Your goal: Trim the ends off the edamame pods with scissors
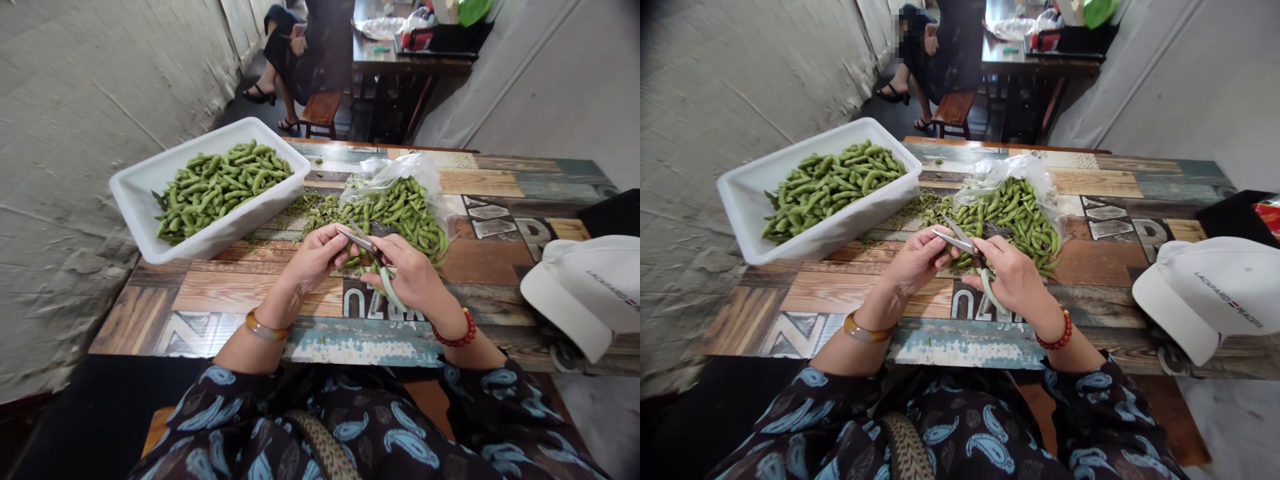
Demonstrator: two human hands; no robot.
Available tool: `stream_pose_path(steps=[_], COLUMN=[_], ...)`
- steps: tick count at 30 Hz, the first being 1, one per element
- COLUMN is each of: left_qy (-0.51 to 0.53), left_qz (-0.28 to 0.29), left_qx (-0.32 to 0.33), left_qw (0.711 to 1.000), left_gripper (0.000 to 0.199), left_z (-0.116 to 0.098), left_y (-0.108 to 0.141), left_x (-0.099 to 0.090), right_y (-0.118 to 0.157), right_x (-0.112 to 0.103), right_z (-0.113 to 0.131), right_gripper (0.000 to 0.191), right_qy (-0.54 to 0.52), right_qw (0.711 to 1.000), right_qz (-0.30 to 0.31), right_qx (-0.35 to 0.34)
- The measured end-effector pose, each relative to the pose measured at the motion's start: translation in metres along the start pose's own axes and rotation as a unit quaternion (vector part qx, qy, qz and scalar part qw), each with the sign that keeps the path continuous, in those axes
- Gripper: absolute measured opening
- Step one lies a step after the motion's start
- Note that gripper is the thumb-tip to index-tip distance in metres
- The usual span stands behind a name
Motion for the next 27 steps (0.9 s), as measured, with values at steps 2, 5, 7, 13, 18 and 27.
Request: stream_pose_path(steps=[2, 5, 7, 13, 18, 27], left_qy=[-0.004, -0.015, -0.021, -0.021, -0.016, -0.024], left_qz=[0.005, 0.015, 0.02, 0.042, 0.05, 0.032], left_qx=[0.0, 0.001, 0.0, 0.002, -0.005, -0.02], left_qw=[1.0, 1.0, 1.0, 0.999, 0.999, 0.999], left_gripper=[0.038, 0.038, 0.037, 0.034, 0.034, 0.034], left_z=[0.0013, 0.004, 0.0059, 0.0068, 0.0056, 0.0025], left_y=[-0.0002, -0.0005, -0.0005, -0.0006, -0.0005, 0.0005], left_x=[-0.0011, -0.0024, -0.0026, -0.0006, 0.0013, 0.0031], right_y=[-0.0001, 0.0003, 0.0006, 0.0001, 0.0008, -0.0011], right_x=[0.0002, 0.0011, 0.0016, 0.0022, 0.004, 0.0055], right_z=[0.0007, 0.0004, 0.0001, 0.0016, 0.0022, -0.0019], right_gripper=[0.055, 0.058, 0.058, 0.055, 0.05, 0.046], right_qy=[0.004, 0.001, 0.0, -0.017, -0.017, -0.087], right_qw=[1.0, 1.0, 1.0, 1.0, 1.0, 0.996], right_qz=[0.005, -0.002, -0.007, -0.002, 0.002, -0.018], right_qx=[0.0, -0.005, -0.009, -0.018, -0.013, 0.005])
Point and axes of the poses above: each hand's wrist, its own y-axis away from the middle knuckle, its own x-axis out of the palm, z = x × y, the point moved 1 cm from there along -y, towards the middle knuckle, and after that the axes turned 2 degrees about z, right-handed, at the moved point
